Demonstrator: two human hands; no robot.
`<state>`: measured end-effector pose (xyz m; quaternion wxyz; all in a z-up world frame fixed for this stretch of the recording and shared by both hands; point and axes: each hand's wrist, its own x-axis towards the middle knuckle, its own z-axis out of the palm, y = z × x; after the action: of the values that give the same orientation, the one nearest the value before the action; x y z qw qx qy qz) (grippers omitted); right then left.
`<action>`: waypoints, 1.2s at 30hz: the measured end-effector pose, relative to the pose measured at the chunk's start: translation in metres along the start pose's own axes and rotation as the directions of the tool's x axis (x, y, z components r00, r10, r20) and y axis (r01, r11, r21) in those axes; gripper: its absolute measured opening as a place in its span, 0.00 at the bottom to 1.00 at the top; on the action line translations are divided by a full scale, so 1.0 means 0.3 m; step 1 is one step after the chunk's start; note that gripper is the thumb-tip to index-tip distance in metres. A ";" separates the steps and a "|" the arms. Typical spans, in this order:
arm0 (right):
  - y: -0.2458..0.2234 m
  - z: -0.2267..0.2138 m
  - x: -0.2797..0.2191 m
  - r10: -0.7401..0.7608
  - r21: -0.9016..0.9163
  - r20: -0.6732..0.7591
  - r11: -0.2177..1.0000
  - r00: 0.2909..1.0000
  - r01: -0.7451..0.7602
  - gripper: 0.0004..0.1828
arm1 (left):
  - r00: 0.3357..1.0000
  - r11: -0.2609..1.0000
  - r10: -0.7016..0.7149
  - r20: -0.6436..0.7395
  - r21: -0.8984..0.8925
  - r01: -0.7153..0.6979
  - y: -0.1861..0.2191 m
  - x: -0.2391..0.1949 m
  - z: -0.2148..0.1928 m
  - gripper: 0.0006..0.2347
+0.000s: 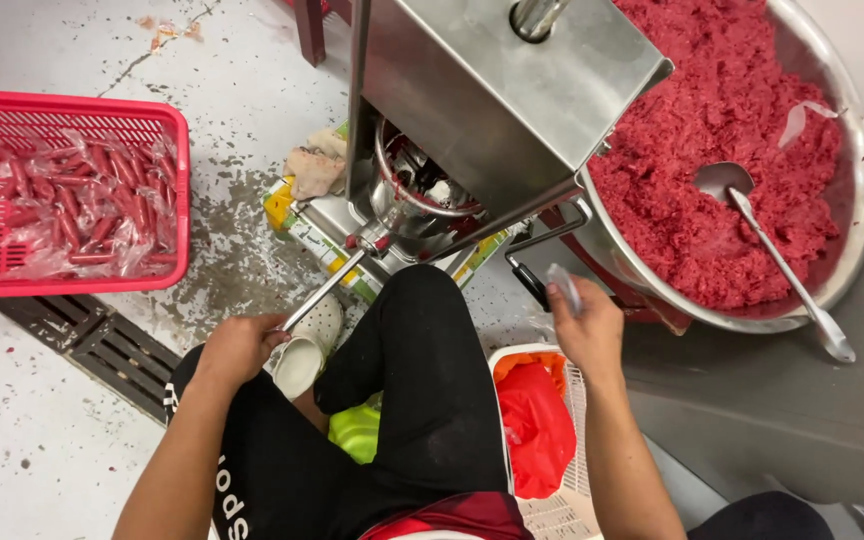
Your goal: The person operates a manual sausage stuffer by turning a crank to push ground meat into plastic casings. They repeatedly attach a casing, crank the machine, and place the filled casing into a red basket.
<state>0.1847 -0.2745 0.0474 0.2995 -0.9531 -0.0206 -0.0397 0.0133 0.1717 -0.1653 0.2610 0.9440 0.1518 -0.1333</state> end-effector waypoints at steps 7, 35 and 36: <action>0.015 0.068 0.002 0.142 -0.051 0.117 0.989 0.983 -0.137 0.17 | 0.968 0.973 -0.229 0.100 0.047 0.225 -0.065 0.009 0.006 0.13; -0.027 0.119 -0.026 0.239 -0.012 0.146 0.971 0.960 -0.240 0.21 | 0.994 0.991 -0.098 -0.045 0.091 0.102 -0.051 -0.082 -0.155 0.11; -0.026 0.121 -0.024 0.237 -0.010 0.145 0.971 0.961 -0.238 0.21 | 0.996 0.993 -0.074 -0.048 0.087 0.078 -0.042 -0.082 -0.162 0.11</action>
<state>0.1793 -0.2473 0.0215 0.3033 -0.9479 0.0717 0.0662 -0.0054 0.2025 -0.1226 0.2102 0.9510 0.1872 -0.1283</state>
